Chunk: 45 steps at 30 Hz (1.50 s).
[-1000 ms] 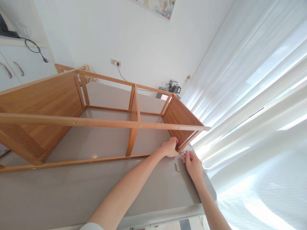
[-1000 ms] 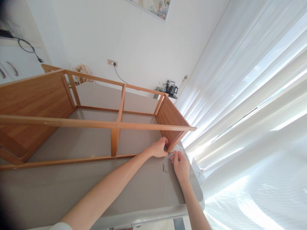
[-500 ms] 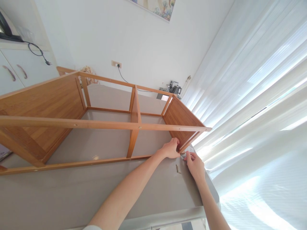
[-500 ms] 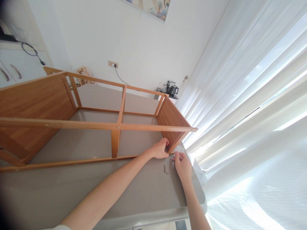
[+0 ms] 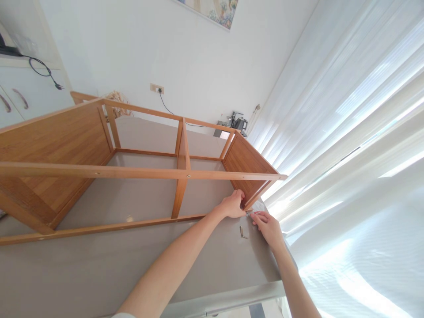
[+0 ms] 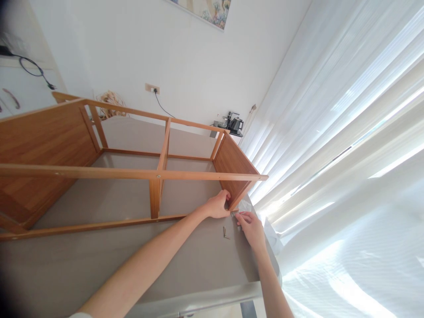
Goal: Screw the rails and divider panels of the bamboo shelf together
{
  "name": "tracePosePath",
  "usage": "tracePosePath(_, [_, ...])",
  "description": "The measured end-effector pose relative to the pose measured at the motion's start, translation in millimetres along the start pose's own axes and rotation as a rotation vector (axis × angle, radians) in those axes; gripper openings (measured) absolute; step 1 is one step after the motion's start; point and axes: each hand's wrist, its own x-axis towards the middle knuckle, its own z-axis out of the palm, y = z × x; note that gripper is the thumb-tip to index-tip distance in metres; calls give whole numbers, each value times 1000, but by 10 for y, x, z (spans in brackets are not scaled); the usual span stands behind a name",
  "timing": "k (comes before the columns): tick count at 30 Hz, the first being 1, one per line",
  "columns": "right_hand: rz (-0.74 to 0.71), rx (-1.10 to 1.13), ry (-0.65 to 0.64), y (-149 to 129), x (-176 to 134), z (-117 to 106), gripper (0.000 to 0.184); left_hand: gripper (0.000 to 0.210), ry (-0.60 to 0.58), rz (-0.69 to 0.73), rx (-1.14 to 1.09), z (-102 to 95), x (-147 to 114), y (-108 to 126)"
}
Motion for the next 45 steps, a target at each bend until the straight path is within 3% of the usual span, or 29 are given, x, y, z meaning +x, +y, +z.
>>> tracePosePath(10, [-130,-120,58,29,-147,50,39,56,-27,-21,3,-33,-20,24])
tracePosePath(16, [-520,-417,131,98,-191,98,37,56,-33,-26,1,-33,-20,23])
tracePosePath(18, [-582,-436,114,107,-186,105,38,56,-33,-30,-3,-32,-19,24])
tracePosePath(45, [-704,-649,110,130,-190,143,32,56,-24,-20,-8,-51,-37,51])
